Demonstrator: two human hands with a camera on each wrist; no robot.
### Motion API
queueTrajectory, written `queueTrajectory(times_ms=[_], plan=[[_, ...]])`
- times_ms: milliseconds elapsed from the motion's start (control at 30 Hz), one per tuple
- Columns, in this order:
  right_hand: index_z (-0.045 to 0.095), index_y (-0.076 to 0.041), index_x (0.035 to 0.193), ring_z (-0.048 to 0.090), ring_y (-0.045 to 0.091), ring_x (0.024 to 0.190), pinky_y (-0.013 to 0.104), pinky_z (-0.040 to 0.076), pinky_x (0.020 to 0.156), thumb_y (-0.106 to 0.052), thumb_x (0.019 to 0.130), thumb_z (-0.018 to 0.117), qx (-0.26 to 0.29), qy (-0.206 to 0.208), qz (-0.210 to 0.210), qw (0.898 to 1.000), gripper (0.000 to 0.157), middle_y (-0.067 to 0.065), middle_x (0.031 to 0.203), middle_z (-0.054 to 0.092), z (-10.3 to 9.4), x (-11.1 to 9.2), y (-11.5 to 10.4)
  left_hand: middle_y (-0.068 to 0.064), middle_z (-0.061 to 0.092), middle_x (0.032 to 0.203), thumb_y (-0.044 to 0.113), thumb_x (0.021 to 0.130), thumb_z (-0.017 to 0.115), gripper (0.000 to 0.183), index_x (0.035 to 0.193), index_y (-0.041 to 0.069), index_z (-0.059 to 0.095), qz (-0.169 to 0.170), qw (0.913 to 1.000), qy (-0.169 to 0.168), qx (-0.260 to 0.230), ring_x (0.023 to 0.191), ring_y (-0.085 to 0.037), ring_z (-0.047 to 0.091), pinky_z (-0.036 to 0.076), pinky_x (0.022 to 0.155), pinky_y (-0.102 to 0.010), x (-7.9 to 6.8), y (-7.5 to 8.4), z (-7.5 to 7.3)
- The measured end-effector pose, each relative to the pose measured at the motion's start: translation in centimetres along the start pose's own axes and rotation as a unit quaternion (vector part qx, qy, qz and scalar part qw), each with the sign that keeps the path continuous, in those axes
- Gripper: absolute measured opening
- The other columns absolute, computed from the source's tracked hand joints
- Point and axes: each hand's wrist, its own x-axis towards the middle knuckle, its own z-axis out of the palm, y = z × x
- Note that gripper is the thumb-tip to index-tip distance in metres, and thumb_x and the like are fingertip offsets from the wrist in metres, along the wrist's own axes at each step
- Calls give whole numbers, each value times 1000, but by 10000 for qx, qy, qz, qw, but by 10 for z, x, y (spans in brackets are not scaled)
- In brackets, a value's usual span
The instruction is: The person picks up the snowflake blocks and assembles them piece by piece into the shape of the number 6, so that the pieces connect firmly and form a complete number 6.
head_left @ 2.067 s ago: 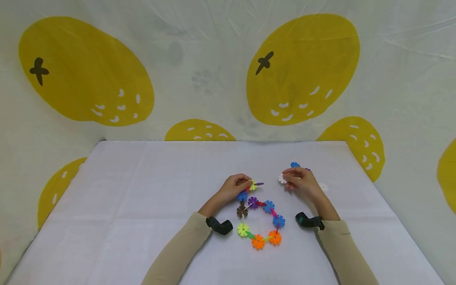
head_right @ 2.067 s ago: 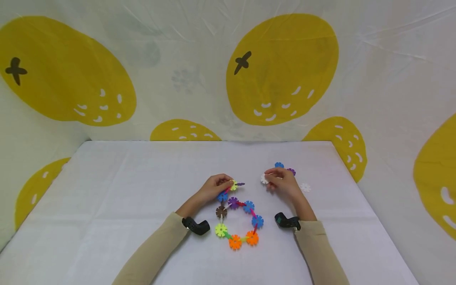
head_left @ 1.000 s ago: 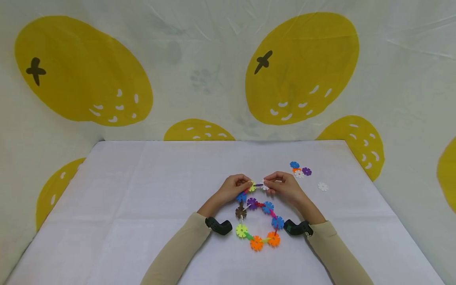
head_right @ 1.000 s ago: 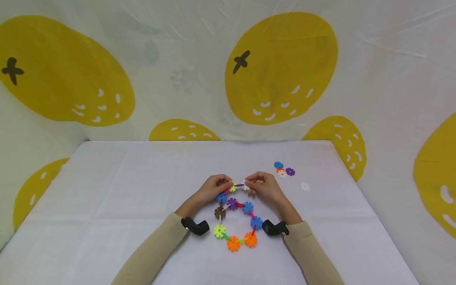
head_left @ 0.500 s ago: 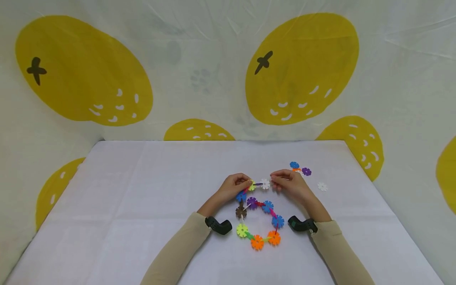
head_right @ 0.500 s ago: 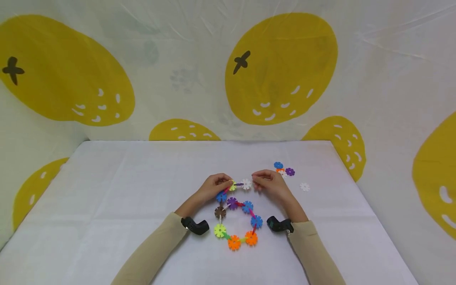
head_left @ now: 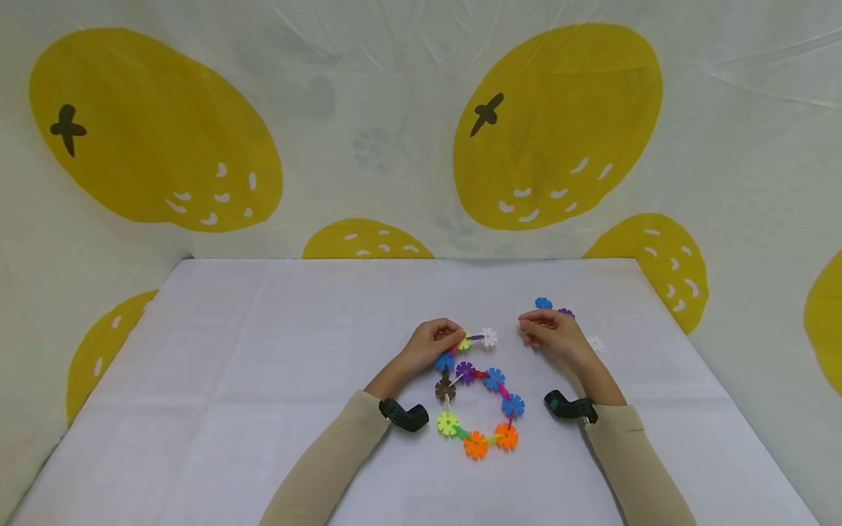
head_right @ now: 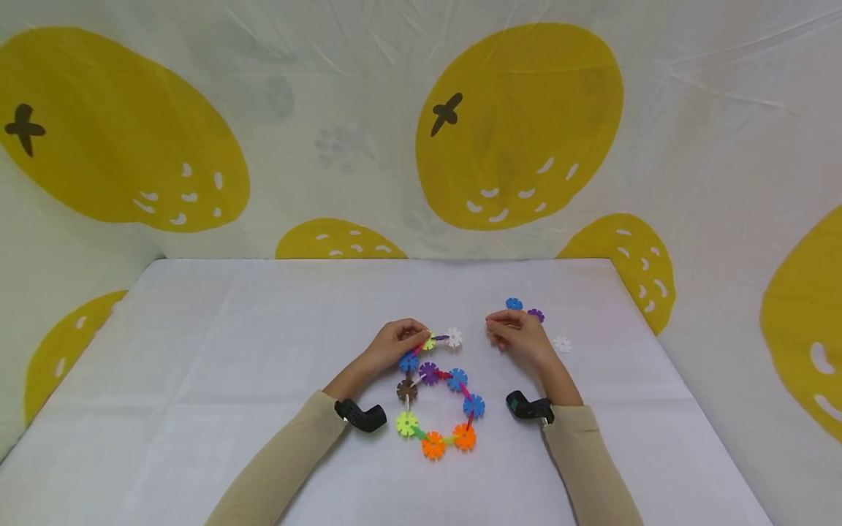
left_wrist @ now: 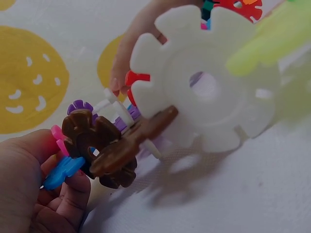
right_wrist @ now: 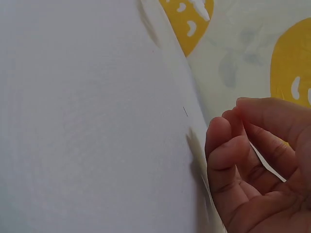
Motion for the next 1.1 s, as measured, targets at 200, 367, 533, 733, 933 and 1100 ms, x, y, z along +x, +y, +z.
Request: queueTrajectory(times_ms=[200, 367, 533, 733, 933, 1100], plan=[[62, 5, 120, 60, 11, 70, 20, 51, 64, -24, 94, 67, -363, 327, 160, 9987, 39, 5, 91, 67, -10, -1, 5, 2, 62, 79, 21, 96, 63, 23, 104, 0, 70, 4, 9999, 130, 54, 66, -6, 49, 40, 62, -20, 1, 0, 0], [61, 6, 120, 60, 6, 72, 18, 50, 65, -22, 92, 69, -461, 528, 130, 9975, 41, 2, 93, 66, -20, -4, 8, -4, 64, 80, 19, 96, 62, 24, 105, -2, 69, 50, 9998, 194, -6, 66, -6, 49, 40, 62, -21, 0, 0, 1], [60, 7, 121, 58, 3, 73, 17, 50, 66, -21, 92, 70, -524, 732, 195, 9958, 42, 0, 94, 64, -29, -7, 11, -4, 64, 81, 19, 96, 62, 24, 105, -3, 69, 19, 9999, 158, -17, 66, -6, 49, 41, 62, -21, 1, 0, 1], [57, 4, 128, 52, 9, 81, 14, 48, 68, -20, 93, 67, -700, 919, 500, 9920, 44, 6, 99, 58, -32, -7, 13, 2, 62, 80, 20, 97, 62, 24, 105, -1, 68, -40, 10000, 23, -24, 67, -5, 50, 41, 63, -20, 1, 0, 0], [54, 2, 134, 48, 10, 73, 17, 44, 60, -18, 95, 65, -849, 1144, 761, 9869, 46, 5, 89, 52, -30, -4, 15, 2, 62, 80, 21, 97, 62, 24, 106, -1, 68, -54, 10000, -28, 5, 67, -6, 50, 42, 63, -20, 0, 1, 0], [54, 1, 134, 50, 12, 72, 17, 44, 61, -20, 94, 66, -853, 1185, 892, 9853, 47, 6, 91, 52, -29, -3, 16, 2, 61, 79, 20, 97, 61, 24, 106, -1, 68, -116, 9999, -43, 4, 67, -5, 49, 41, 63, -19, -3, 7, -1]])
